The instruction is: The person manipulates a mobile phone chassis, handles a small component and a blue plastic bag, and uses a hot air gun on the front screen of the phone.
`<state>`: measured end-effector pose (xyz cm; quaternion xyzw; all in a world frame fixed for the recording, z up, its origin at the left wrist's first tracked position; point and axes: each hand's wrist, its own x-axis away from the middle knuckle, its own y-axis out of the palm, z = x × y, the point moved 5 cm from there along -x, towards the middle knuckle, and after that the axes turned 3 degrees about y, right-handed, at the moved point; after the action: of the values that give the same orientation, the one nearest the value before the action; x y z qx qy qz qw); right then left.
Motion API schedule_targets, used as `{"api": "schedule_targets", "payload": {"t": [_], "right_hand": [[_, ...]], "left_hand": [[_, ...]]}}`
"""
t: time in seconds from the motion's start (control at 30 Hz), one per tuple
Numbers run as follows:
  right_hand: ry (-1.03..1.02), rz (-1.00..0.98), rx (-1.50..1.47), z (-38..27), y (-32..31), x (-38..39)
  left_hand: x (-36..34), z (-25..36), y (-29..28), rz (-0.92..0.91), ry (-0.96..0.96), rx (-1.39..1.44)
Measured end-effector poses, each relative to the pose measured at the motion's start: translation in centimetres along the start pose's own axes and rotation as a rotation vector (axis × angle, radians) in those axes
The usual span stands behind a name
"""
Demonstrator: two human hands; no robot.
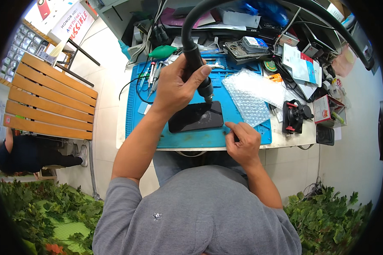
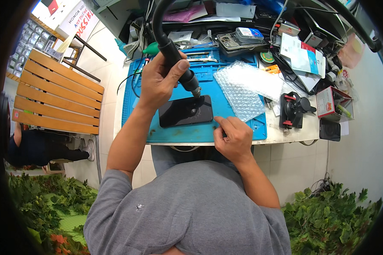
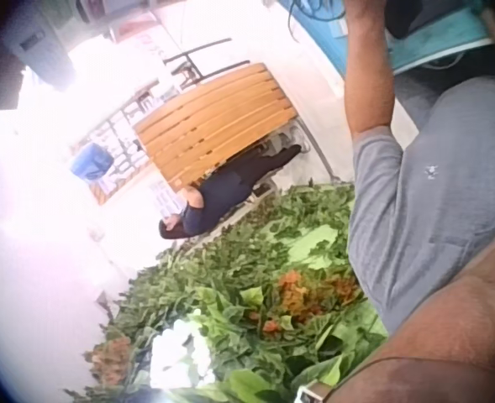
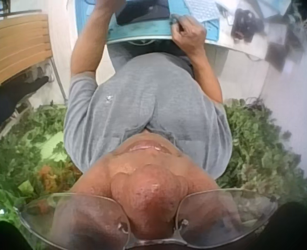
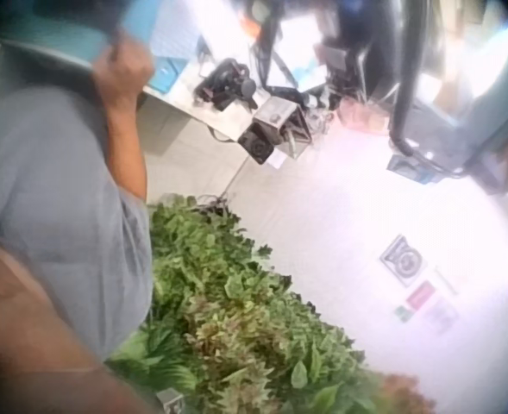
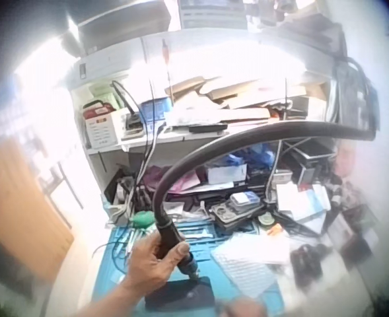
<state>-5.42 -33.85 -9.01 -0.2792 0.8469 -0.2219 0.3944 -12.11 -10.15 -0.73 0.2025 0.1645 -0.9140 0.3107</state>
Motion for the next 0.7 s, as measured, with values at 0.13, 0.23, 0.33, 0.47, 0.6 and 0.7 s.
{"api": "schedule_targets", "payload": {"t": [0.13,0.23,0.33,0.47,0.6,0.7], "right_hand": [[0.022,0.071,-0.068,0.3,-0.4,0.2],[0.082,0.116,-0.132,0.5,-0.5,0.5],[0.172,0.134,-0.196,0.8,-0.4,1.0],[0.213,0.111,-0.194,0.9,-0.5,0.9],[0.096,0.081,-0.154,0.5,-0.3,0.2],[-0.010,0.029,-0.055,-0.1,-0.2,-0.1]], "left_hand": [[-0.6,0.0,2.1,-0.033,-0.020,0.003],[-0.3,0.5,2.9,-0.054,-0.010,-0.009],[0.9,0.2,3.3,-0.111,-0.026,0.097],[2.6,0.9,3.2,-0.162,-0.075,0.068],[3.6,1.5,1.9,-0.171,-0.070,0.061],[4.4,1.6,-0.2,-0.157,-0.061,0.038]]}}
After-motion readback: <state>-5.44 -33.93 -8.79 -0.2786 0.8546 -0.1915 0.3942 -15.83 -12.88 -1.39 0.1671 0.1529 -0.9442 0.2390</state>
